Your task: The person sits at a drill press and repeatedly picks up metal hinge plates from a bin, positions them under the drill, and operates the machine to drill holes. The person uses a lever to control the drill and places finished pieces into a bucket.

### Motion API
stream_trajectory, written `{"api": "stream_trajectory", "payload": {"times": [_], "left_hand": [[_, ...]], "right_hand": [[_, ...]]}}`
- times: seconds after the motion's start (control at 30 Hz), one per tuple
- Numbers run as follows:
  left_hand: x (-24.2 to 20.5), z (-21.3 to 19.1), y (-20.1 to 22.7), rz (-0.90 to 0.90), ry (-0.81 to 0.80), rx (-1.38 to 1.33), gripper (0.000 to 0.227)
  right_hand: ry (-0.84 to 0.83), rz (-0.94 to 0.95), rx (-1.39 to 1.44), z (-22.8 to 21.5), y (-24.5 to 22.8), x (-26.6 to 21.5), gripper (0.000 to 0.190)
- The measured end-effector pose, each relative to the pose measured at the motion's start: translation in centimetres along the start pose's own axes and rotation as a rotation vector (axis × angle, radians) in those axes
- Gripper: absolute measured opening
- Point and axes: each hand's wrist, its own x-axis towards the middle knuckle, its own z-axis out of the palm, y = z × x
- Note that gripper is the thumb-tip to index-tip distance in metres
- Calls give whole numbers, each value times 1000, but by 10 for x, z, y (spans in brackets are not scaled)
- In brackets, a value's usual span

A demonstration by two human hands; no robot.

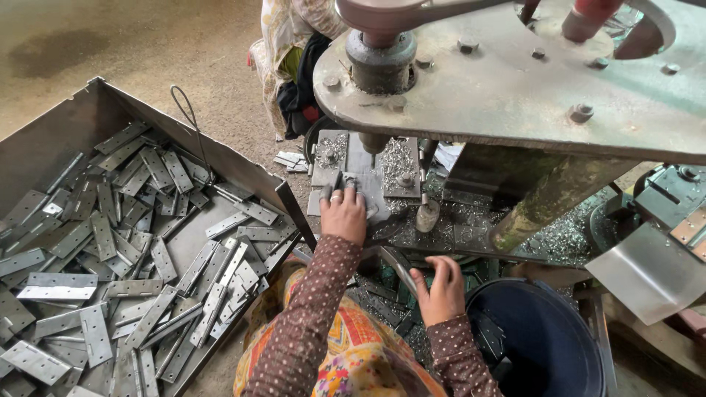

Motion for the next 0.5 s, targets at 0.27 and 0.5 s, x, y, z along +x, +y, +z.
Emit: {"api": "stream_trajectory", "payload": {"times": [0.27, 0.5], "left_hand": [[-41, -15, 2, -169, 54, 12, 62], [-41, -12, 3, -291, 59, -183, 48]], "right_hand": [[-282, 80, -89, 7, 3, 4, 44], [-458, 185, -122, 4, -3, 8, 44]]}}
